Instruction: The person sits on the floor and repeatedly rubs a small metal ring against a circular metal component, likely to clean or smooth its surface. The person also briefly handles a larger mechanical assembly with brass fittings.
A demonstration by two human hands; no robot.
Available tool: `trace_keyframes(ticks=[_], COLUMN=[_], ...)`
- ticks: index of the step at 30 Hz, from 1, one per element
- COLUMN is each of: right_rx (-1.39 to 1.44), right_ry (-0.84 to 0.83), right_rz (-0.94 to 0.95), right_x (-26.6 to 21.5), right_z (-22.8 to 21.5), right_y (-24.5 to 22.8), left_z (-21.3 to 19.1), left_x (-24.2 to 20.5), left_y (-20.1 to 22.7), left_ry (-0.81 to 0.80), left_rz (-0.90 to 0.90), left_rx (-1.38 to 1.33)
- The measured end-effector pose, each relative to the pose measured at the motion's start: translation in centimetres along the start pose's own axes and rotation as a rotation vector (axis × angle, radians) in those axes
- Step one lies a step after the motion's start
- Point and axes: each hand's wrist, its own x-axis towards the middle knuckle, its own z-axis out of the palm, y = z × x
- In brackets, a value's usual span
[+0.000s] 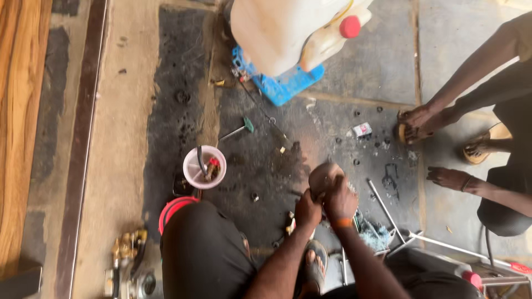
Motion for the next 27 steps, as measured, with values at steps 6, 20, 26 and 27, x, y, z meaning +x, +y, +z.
trace_keyframes(ticks=[6, 20, 26, 27], right_rx=[-0.312, -0.237, 0.225, 0.225], right_ry=[0.314, 0.064, -0.073, -0.129], right_rz=[-0.198, -0.188, 0.162, 0.153], right_x=[-1.8, -7.1, -0.5, -2.8], right_z=[0.4, 0.9, -0.8, -1.4], right_y=[0.6, 1.1, 0.3, -0.3], left_z=[1.2, 0.0, -0.2, -0.3], left_x=[-1.1, -1.9, -1.8, -1.8], left_y=[-1.5, -1.1, -0.1, -0.6], left_ry=[-0.15, -0.03, -0.28, -0.253], left_rz=[-0.241, -0.017, -0.315, -0.274], left_rx=[-0.112, 0.003, -0.162, -0.127])
